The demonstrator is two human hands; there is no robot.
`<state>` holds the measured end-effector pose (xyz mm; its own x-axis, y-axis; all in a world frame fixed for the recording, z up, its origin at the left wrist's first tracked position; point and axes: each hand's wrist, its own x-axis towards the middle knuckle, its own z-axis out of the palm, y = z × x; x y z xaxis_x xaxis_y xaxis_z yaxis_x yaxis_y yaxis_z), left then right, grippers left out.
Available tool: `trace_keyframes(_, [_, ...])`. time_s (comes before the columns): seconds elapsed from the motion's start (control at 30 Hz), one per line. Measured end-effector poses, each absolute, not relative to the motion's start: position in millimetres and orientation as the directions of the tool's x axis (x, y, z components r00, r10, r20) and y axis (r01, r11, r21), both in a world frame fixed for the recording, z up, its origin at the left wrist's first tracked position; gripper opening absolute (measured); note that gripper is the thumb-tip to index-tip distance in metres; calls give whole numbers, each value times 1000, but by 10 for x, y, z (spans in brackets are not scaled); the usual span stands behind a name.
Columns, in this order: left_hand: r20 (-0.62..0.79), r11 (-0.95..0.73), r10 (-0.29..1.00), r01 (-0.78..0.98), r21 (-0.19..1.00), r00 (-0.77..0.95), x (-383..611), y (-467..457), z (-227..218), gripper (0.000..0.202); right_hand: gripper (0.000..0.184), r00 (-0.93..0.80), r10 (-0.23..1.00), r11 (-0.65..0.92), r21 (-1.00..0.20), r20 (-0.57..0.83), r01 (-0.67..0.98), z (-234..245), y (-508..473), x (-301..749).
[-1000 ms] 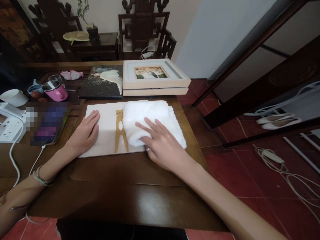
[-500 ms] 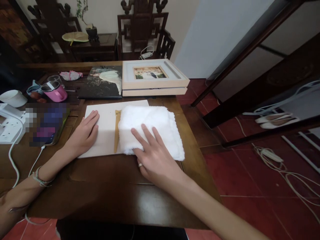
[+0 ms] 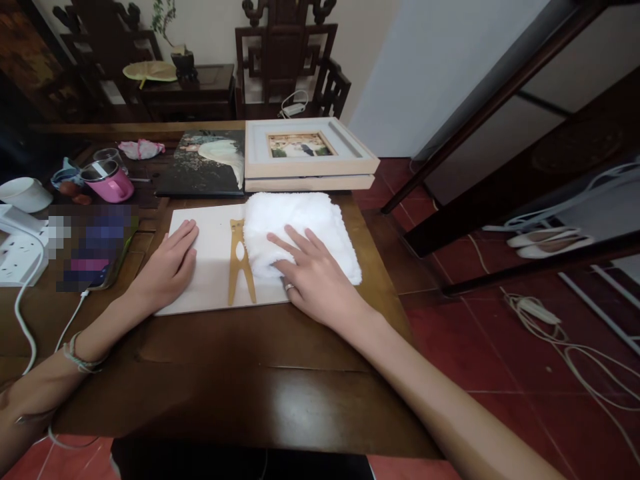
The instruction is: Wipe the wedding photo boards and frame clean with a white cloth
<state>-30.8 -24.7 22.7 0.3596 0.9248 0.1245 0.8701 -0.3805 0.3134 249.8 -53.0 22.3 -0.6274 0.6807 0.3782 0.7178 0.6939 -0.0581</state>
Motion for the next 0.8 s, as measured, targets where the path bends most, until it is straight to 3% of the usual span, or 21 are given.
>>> trace_keyframes(0.3, [129, -386, 923, 870, 308, 364, -298, -245, 231, 52, 27, -616, 699, 680, -73, 363, 729, 223, -555, 2497])
trace_keyframes(0.57, [138, -396, 918, 862, 317, 371, -319, -271, 217, 50, 31, -600, 705, 692, -187, 378, 697, 197, -386, 2628])
trace_keyframes(0.8, [157, -410, 912, 851, 328, 379, -306, -202, 207, 49, 28, -616, 697, 692, -120, 368, 711, 248, -703, 2492])
